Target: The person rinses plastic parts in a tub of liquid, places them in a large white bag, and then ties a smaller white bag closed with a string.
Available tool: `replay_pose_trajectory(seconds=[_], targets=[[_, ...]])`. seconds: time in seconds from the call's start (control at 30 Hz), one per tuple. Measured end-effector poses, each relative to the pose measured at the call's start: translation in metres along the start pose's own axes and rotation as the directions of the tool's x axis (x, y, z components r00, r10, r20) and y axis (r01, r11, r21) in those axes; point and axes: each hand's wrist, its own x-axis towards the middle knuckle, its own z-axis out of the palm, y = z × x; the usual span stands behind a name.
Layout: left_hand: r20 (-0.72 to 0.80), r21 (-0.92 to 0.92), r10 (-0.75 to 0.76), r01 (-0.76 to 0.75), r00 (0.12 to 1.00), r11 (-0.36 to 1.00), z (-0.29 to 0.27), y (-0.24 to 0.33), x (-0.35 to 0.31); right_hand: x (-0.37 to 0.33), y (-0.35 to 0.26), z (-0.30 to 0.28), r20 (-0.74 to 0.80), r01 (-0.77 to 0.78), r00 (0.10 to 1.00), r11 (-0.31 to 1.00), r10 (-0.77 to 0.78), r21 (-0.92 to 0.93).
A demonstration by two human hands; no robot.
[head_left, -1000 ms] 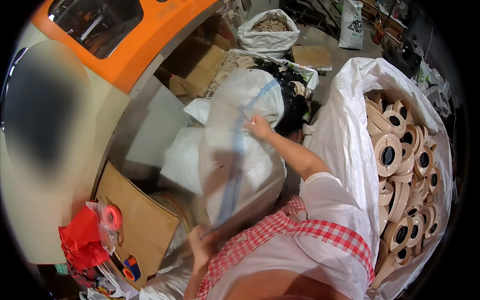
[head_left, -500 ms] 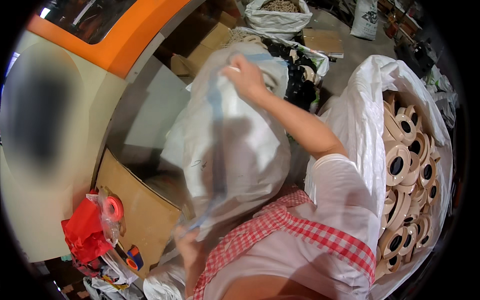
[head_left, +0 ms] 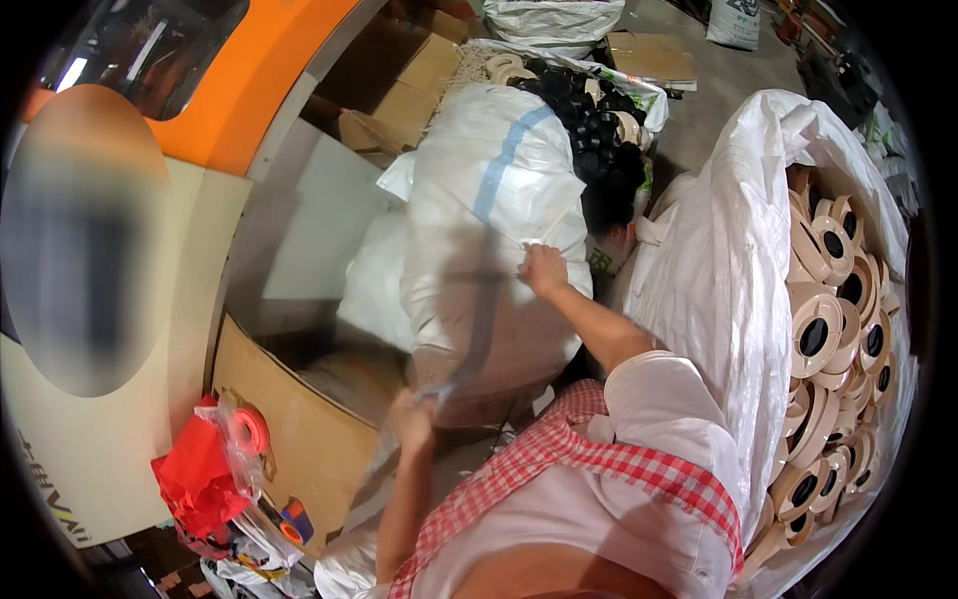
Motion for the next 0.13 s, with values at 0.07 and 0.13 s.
replay_pose_trajectory(seconds=[0.07, 0.13], targets=[[-0.037, 0.039, 0.142, -0.14, 0.989, 0.989, -0.009, -0.053, 0.023, -0.021, 0.001, 0.0, -0.104, 0.002, 0.995, 0.996, -0.012, -0.089], [-0.058, 0.079, 0.286, -0.281, 0.956, 0.956, -0.018, -0.093, 0.037, -0.039, 0.011, 0.012, 0.381, -0.219, 0.91, 0.97, 0.165, 0.105]])
